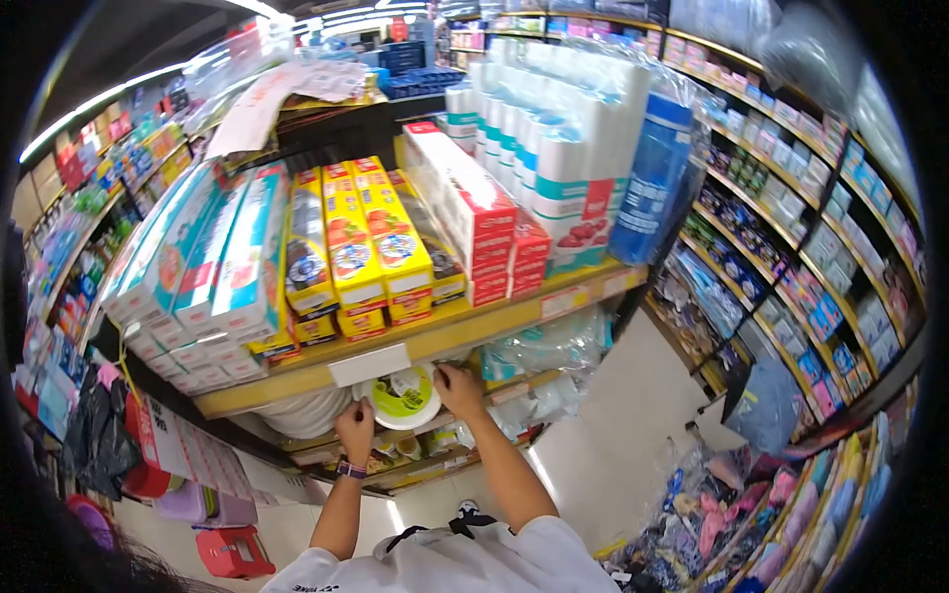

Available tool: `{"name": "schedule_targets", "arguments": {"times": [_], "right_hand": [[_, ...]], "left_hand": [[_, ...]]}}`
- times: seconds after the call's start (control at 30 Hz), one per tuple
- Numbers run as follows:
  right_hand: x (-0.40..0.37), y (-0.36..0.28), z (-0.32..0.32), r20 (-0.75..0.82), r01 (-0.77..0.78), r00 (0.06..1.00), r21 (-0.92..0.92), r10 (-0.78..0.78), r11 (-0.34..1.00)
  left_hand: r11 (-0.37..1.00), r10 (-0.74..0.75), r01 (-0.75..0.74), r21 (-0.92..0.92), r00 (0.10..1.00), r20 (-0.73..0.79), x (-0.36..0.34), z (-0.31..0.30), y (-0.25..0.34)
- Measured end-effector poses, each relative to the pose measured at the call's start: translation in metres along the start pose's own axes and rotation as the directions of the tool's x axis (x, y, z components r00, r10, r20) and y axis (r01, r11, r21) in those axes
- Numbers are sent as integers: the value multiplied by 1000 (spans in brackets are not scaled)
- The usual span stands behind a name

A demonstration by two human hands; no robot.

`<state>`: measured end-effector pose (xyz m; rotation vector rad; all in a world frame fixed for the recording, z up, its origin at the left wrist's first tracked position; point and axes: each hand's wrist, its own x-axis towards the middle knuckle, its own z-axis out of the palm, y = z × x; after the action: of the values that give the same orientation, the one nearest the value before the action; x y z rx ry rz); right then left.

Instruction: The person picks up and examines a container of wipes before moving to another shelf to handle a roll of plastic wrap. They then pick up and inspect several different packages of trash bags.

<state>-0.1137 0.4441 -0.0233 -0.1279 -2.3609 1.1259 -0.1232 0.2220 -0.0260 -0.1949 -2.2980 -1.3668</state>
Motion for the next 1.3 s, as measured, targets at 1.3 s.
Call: {"name": "schedule_targets", "arguments": {"times": [1.3], "right_hand": [[8,-15,0,212,-84,968,-224,133,971]], "left_hand": [[674,683,-736,68,655,322,6,-26,10]]}}
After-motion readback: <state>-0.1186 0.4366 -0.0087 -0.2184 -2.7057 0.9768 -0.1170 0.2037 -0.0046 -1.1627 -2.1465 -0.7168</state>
